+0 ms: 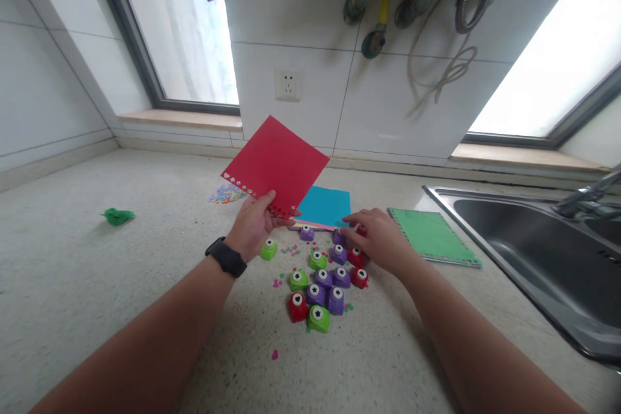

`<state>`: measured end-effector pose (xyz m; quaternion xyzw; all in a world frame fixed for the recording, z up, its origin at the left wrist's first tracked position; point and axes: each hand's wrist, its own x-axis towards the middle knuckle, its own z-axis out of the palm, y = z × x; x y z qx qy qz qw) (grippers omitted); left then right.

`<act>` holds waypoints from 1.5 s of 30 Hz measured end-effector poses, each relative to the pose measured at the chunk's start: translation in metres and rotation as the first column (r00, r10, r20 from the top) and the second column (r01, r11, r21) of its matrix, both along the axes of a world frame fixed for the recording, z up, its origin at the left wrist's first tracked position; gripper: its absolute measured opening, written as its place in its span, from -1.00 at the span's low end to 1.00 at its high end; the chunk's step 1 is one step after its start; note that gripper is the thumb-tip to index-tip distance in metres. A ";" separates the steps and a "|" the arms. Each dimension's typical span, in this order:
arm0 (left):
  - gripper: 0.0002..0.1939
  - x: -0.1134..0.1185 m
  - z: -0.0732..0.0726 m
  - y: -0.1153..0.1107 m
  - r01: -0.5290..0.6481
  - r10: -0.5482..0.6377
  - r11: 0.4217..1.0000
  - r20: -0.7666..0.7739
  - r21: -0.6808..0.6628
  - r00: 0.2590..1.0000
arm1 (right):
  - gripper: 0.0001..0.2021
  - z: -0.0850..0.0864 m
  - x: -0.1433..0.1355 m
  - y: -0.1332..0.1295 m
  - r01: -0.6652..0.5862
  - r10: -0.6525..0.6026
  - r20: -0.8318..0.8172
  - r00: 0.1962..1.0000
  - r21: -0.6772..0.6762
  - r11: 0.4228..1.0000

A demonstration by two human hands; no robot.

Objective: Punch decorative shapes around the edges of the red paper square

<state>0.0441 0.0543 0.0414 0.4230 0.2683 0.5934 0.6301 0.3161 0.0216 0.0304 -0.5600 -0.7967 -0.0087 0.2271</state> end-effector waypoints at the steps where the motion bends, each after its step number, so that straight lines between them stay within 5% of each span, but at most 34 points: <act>1: -0.73 -0.002 0.000 -0.001 0.006 -0.006 1.000 -0.014 -0.008 1.000 | -0.77 -0.001 -0.003 -0.001 -0.009 0.009 0.050 0.999 -0.006 1.000; 6: -0.66 -0.014 -0.012 -0.015 0.040 -0.046 0.998 -0.137 -0.048 0.989 | -0.87 0.001 -0.007 -0.005 0.038 -0.037 0.089 0.995 -0.005 0.999; 10: -0.67 -0.015 -0.026 -0.024 -0.120 0.117 0.993 -0.130 -0.015 0.985 | -0.87 0.009 -0.004 -0.006 -0.004 -0.024 -0.309 0.951 -0.089 0.996; 13: -0.63 -0.011 -0.030 -0.022 -0.137 0.129 0.990 -0.205 -0.022 0.970 | -0.81 0.017 -0.004 -0.010 -0.069 -0.099 -0.770 0.631 -0.184 0.981; 16: -0.60 -0.009 -0.031 -0.021 -0.164 0.150 0.986 -0.262 -0.031 0.953 | -0.74 0.022 -0.009 -0.016 -0.194 -0.085 -0.955 0.285 -0.144 0.970; 20: -0.64 -0.009 -0.031 -0.025 -0.242 0.226 0.970 -0.368 0.003 0.902 | -0.77 0.020 -0.014 -0.021 -0.275 0.016 -0.990 0.140 -0.024 0.961; 26: -0.65 -0.008 -0.018 -0.037 -0.209 0.223 0.974 -0.562 0.091 0.796 | -0.57 0.019 -0.019 -0.027 -0.171 0.150 -0.975 0.162 0.122 0.978; 34: -0.74 -0.009 -0.008 -0.041 -0.171 0.281 0.959 -0.697 0.225 0.660 | -0.64 0.023 -0.024 -0.036 -0.190 0.313 -0.893 0.324 0.263 0.946; 45: -0.74 -0.007 -0.010 -0.042 -0.233 0.339 0.941 -0.678 0.247 0.652 | -0.69 0.024 -0.031 -0.039 -0.225 0.318 -0.884 0.341 0.252 0.941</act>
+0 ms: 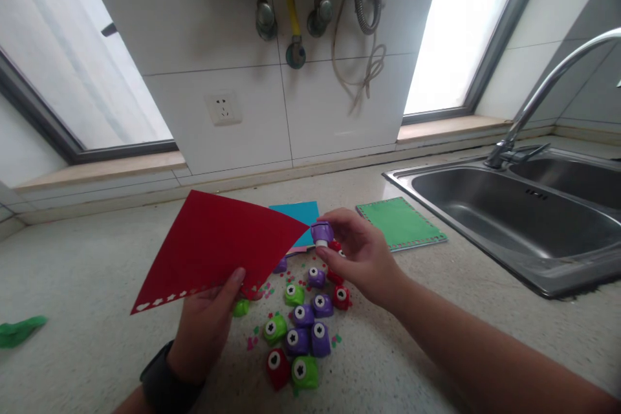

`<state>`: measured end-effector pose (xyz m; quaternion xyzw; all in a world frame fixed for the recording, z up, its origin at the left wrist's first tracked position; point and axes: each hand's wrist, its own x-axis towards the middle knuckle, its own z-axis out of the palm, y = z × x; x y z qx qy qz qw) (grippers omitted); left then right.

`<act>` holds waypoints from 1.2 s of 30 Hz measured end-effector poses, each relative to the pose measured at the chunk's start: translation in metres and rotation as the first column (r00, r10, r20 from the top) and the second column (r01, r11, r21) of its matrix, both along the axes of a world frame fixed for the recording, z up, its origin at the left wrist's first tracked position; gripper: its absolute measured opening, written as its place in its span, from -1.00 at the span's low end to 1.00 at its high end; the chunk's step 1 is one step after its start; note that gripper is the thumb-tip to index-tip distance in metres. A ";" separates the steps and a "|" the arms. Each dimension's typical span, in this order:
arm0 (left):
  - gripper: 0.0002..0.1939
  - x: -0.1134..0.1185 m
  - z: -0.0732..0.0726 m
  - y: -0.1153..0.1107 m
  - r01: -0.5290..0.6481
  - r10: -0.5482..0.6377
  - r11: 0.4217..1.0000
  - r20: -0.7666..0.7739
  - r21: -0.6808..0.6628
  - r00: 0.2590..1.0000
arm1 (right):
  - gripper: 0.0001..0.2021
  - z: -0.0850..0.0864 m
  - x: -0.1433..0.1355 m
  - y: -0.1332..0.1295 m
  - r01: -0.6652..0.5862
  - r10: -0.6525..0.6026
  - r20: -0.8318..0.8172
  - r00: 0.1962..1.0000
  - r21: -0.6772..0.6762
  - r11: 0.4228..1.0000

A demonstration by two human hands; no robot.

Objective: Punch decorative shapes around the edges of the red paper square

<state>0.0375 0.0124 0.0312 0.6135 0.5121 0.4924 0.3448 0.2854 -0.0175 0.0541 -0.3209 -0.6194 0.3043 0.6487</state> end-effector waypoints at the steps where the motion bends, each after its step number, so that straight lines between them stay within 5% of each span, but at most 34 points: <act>1: -0.74 0.000 0.000 0.000 0.001 -0.001 1.000 0.002 -0.008 1.000 | -0.69 0.000 0.000 0.000 -0.001 0.001 0.001 1.000 -0.005 1.000; 12: -0.76 -0.005 -0.006 0.002 0.018 -0.017 1.000 -0.047 0.005 0.999 | -0.68 -0.007 -0.003 0.002 -0.043 0.042 -0.020 0.999 -0.026 0.999; 20: -0.73 -0.007 -0.013 0.000 0.028 -0.028 1.000 -0.103 -0.003 0.994 | -0.70 -0.009 -0.005 0.002 -0.108 0.100 -0.053 0.994 -0.188 0.976; 36: -0.73 0.003 -0.012 -0.004 0.073 -0.072 0.997 0.037 -0.021 0.997 | -0.73 -0.014 -0.011 0.001 -0.343 0.246 -0.249 0.937 -0.515 0.785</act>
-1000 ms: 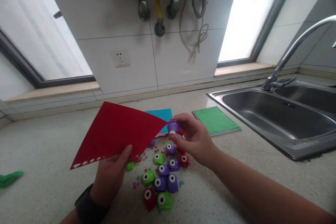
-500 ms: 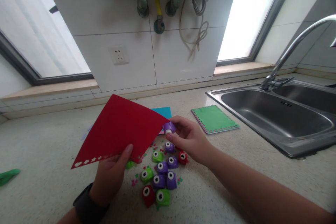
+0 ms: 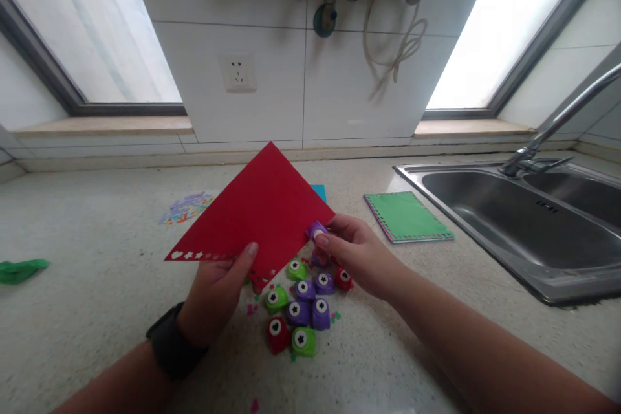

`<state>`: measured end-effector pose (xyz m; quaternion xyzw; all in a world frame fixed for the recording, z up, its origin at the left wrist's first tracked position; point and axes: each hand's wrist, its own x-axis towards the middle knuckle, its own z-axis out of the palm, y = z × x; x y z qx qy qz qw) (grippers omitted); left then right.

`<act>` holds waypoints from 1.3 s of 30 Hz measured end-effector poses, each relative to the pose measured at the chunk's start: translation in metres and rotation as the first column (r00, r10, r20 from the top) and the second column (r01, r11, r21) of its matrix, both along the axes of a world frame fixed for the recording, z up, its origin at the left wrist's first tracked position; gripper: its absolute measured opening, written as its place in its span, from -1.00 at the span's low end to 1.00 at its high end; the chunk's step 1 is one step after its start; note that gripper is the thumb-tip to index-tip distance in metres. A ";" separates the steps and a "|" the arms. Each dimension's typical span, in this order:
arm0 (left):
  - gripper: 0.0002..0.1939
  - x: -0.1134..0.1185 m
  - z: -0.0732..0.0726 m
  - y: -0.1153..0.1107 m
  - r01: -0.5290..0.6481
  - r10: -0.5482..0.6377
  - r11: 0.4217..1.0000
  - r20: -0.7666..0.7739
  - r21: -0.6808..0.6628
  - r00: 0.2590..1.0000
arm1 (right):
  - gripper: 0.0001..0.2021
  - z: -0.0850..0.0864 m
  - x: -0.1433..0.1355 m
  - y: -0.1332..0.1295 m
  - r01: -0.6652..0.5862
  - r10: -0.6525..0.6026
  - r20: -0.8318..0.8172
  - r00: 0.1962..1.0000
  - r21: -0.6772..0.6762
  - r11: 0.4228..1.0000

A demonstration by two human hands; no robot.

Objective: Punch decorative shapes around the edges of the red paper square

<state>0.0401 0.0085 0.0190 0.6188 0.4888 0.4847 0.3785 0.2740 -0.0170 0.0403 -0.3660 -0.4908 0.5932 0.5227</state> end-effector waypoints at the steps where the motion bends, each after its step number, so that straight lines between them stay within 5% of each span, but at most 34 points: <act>1: -0.72 0.001 0.001 -0.001 -0.002 0.002 1.000 0.009 0.000 1.000 | -0.76 -0.001 -0.001 0.000 0.001 -0.001 -0.005 1.000 -0.013 1.000; 6: -0.75 0.004 0.005 -0.003 0.032 -0.033 0.999 0.040 0.016 0.999 | -0.75 -0.004 -0.009 -0.003 0.002 0.000 0.021 1.000 -0.085 0.996; 14: -0.41 0.008 0.010 -0.010 0.198 -0.197 0.974 0.019 -0.112 0.980 | -0.71 -0.003 -0.013 -0.008 0.021 -0.012 0.068 0.998 -0.140 0.990; 23: -0.54 0.004 -0.012 -0.005 0.396 -0.330 0.890 0.279 -0.227 0.902 | -0.70 0.003 -0.019 -0.012 -0.049 0.074 0.112 0.991 -0.216 0.975; 28: -0.60 0.005 -0.015 -0.006 0.398 -0.322 0.879 0.288 -0.263 0.902 | -0.72 0.004 -0.019 -0.013 -0.042 0.062 0.089 0.994 -0.209 0.977; 35: -0.52 0.003 -0.013 -0.011 0.319 -0.323 0.917 0.025 -0.240 0.946 | -0.68 0.003 -0.017 -0.012 -0.042 0.075 0.137 0.988 -0.227 0.973; 39: -0.66 0.006 -0.006 -0.013 0.240 -0.248 0.960 -0.042 -0.143 0.968 | -0.67 0.002 -0.016 -0.011 -0.045 0.082 0.143 0.986 -0.241 0.969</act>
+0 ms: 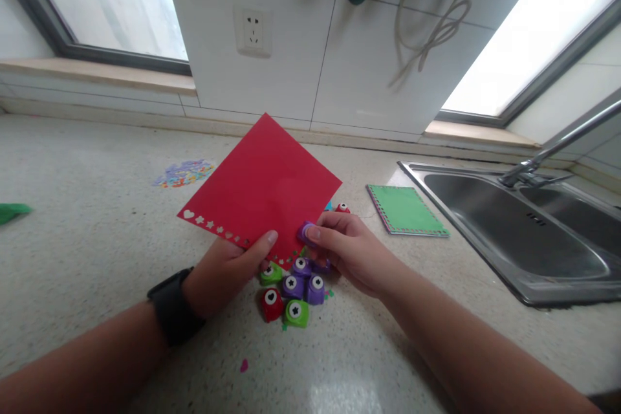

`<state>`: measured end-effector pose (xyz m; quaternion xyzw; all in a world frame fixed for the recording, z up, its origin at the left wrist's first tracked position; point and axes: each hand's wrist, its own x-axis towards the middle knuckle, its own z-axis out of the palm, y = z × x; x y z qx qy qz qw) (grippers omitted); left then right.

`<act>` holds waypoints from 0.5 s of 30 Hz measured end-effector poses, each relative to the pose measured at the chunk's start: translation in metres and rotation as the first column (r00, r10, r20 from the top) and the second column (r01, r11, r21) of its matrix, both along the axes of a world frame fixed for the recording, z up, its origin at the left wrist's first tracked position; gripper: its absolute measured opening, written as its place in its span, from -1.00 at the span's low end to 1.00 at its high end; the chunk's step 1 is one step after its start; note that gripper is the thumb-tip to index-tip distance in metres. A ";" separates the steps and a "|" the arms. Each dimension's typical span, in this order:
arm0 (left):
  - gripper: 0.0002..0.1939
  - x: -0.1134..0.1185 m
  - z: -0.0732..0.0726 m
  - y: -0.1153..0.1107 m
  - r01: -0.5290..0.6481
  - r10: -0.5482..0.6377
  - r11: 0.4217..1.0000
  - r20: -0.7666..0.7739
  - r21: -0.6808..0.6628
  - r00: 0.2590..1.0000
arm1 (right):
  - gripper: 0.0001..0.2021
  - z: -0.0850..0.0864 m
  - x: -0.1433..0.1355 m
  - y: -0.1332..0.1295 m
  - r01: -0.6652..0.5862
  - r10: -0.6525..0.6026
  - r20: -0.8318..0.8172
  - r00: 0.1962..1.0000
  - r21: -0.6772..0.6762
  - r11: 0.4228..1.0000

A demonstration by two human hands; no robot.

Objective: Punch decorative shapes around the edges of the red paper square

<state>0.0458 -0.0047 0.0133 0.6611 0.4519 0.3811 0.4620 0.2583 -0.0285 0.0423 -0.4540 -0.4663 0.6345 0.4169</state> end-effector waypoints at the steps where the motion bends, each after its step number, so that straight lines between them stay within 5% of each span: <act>1: -0.72 0.001 0.002 0.000 -0.025 0.025 0.998 0.002 0.049 1.000 | -0.67 0.000 0.000 0.000 -0.006 0.006 0.000 1.000 0.001 1.000; 3: -0.78 0.003 0.006 -0.001 -0.050 0.049 0.993 0.011 0.105 0.999 | -0.67 0.001 0.000 0.000 -0.023 0.023 -0.002 1.000 0.008 1.000; 9: -0.56 0.003 0.008 -0.002 -0.044 0.044 0.999 -0.076 -0.003 0.996 | -0.69 0.003 -0.003 -0.001 -0.068 0.069 -0.028 0.997 0.044 0.997; 15: -0.61 0.002 0.008 -0.001 -0.061 0.071 0.992 -0.097 0.107 0.993 | -0.68 0.002 -0.005 -0.001 -0.066 0.065 0.017 0.998 0.050 0.997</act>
